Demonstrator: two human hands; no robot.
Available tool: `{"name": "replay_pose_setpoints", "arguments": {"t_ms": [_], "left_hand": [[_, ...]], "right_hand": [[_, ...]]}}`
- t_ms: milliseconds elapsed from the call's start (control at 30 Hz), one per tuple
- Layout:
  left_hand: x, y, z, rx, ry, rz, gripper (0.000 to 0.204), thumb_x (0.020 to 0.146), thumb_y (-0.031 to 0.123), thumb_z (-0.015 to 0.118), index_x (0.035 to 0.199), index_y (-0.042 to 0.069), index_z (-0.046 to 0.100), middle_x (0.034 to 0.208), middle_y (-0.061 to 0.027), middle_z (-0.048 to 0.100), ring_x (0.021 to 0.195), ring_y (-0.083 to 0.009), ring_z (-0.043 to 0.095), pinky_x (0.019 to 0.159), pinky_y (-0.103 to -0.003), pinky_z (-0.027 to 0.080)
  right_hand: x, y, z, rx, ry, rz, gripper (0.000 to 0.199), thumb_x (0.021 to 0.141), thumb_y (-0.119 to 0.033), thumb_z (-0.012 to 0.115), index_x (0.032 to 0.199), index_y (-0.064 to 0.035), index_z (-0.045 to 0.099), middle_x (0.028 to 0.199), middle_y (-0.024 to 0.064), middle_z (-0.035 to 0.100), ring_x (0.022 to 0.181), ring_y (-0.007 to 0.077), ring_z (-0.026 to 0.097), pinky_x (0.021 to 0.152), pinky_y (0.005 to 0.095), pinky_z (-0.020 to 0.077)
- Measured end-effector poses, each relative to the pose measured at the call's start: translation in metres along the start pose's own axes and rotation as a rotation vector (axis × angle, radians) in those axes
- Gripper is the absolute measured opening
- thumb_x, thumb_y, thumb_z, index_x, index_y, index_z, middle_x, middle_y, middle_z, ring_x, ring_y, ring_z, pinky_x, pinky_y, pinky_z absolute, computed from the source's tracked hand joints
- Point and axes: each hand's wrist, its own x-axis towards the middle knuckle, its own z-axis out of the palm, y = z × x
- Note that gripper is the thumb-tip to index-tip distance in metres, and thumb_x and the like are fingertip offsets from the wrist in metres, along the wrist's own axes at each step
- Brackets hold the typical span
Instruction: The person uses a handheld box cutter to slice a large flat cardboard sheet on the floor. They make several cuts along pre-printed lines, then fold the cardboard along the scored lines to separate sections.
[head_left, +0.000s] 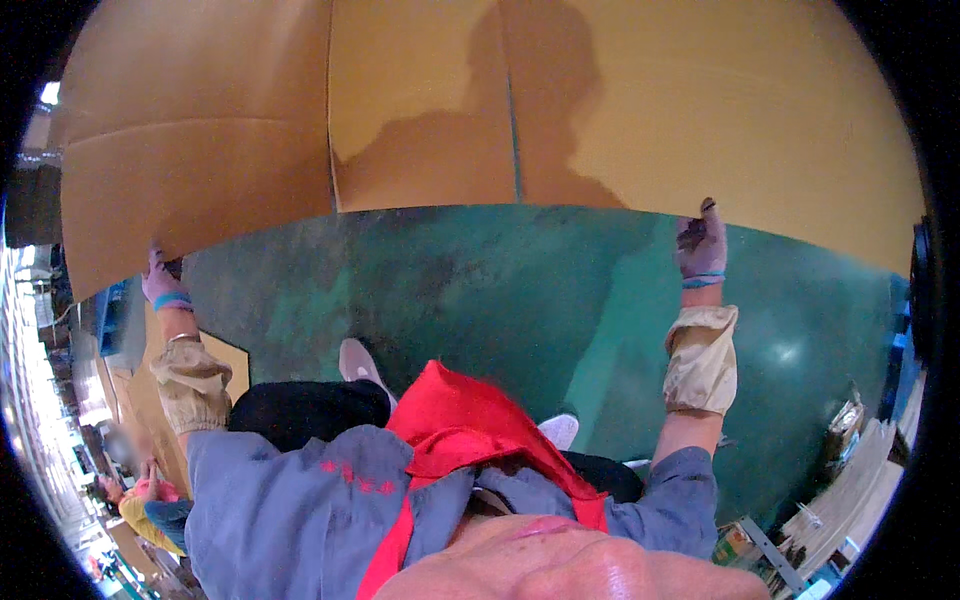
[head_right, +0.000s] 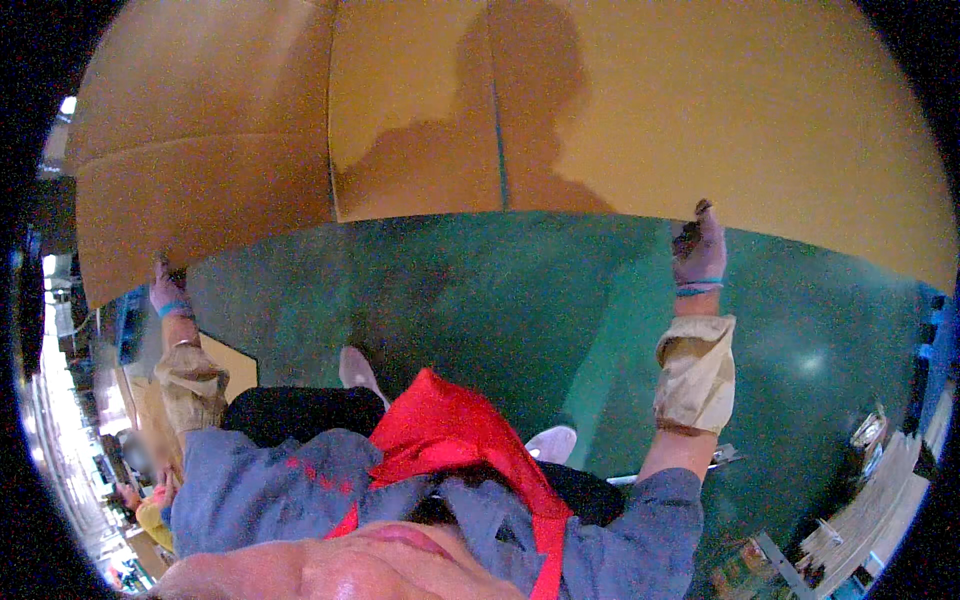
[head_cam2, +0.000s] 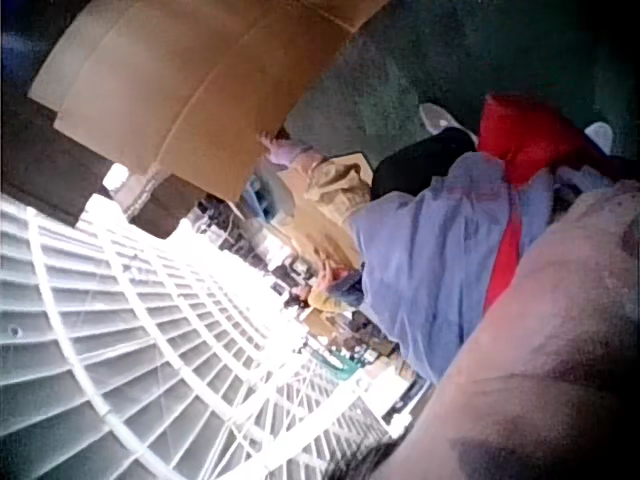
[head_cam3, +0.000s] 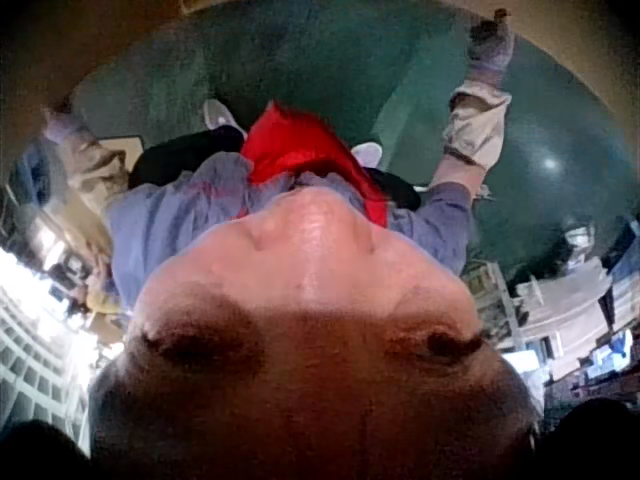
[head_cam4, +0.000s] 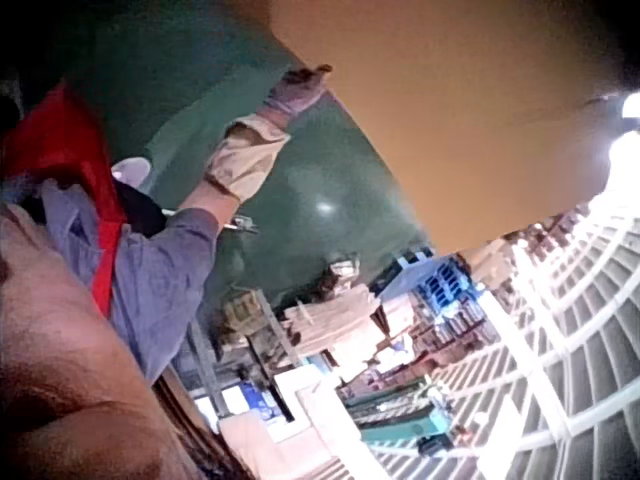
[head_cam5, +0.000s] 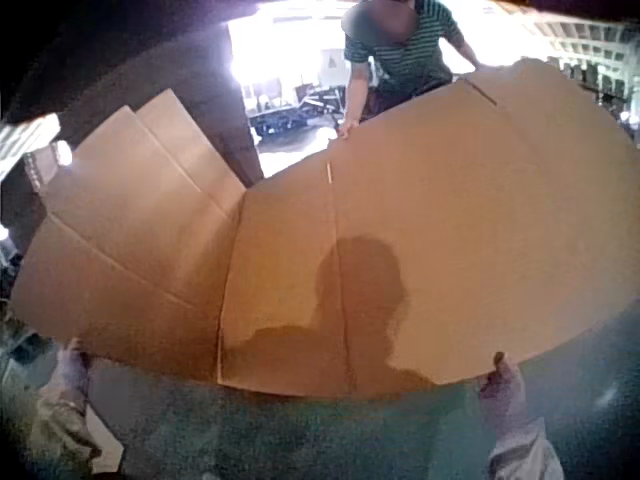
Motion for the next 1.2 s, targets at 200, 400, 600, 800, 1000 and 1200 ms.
{"name": "replay_pose_setpoints", "arguments": {"t_ms": [200, 400, 600, 800, 1000, 1200], "left_hand": [[-0.024, 0.076, 0.035, -0.507, 0.169, -0.305, 0.031, 0.095, 0.020, 0.057, 0.123, 0.006, 0.060, 0.119, -0.0118, 0.063, 0.107, -0.0274, 0.063, 0.088, -0.043, 0.055], [0.000, 0.086, 0.009, -0.550, 0.285, -0.350, 0.036, 0.093, 0.030, 0.063, 0.120, 0.007, 0.063, 0.115, -0.0090, 0.066, 0.099, -0.0227, 0.065, 0.077, -0.034, 0.055], [0.018, 0.074, -0.030, -0.312, 0.129, -0.070, 0.039, 0.094, 0.023, 0.059, 0.129, 0.006, 0.057, 0.125, -0.0103, 0.062, 0.108, -0.0218, 0.061, 0.084, -0.033, 0.050], [-0.014, 0.061, -0.068, -0.133, 0.012, -0.050, 0.045, 0.097, 0.028, 0.047, 0.137, 0.008, 0.048, 0.136, -0.0097, 0.052, 0.122, -0.0254, 0.049, 0.098, -0.041, 0.038], [0.030, 0.081, -0.018, -0.125, -0.114, 0.029, 0.052, 0.099, 0.032, 0.035, 0.145, 0.009, 0.039, 0.148, -0.0091, 0.042, 0.136, -0.0289, 0.038, 0.112, -0.048, 0.026], [0.016, 0.187, 0.024, -0.512, 0.064, -0.303, 0.052, 0.100, 0.033, 0.033, 0.143, 0.005, 0.041, 0.145, -0.0110, 0.047, 0.136, -0.0320, 0.039, 0.112, -0.052, 0.028]], "right_hand": [[0.002, -0.118, 0.078, -0.077, 0.074, -0.352, 0.020, 0.087, -0.025, 0.071, 0.100, -0.0096, 0.067, 0.069, 0.0002, 0.060, 0.060, 0.0122, 0.053, 0.051, 0.0263, 0.0424], [-0.006, -0.204, 0.105, -0.201, -0.013, -0.398, 0.023, 0.092, -0.024, 0.065, 0.110, -0.0100, 0.068, 0.079, -0.0007, 0.064, 0.063, 0.0087, 0.056, 0.053, 0.0217, 0.0443], [-0.076, -0.174, 0.082, -0.213, 0.147, -0.415, 0.021, 0.090, -0.023, 0.068, 0.105, -0.0086, 0.068, 0.077, 0.0009, 0.064, 0.061, 0.0116, 0.057, 0.054, 0.0226, 0.0456], [-0.154, -0.146, 0.070, -0.363, 0.385, -0.436, 0.029, 0.088, -0.033, 0.065, 0.099, -0.0060, 0.066, 0.078, 0.0021, 0.059, 0.059, 0.0125, 0.054, 0.052, 0.0266, 0.0468], [-0.180, -0.144, 0.013, -0.775, 0.457, -0.573, 0.023, 0.087, -0.021, 0.063, 0.096, 0.0002, 0.065, 0.094, 0.0053, 0.063, 0.075, 0.0140, 0.061, 0.066, 0.0277, 0.0508], [-0.247, -0.138, -0.004, -0.505, 0.680, -0.425, 0.021, 0.086, -0.017, 0.063, 0.097, 0.0012, 0.064, 0.092, 0.0061, 0.064, 0.081, 0.0167, 0.062, 0.076, 0.0303, 0.0502]]}}
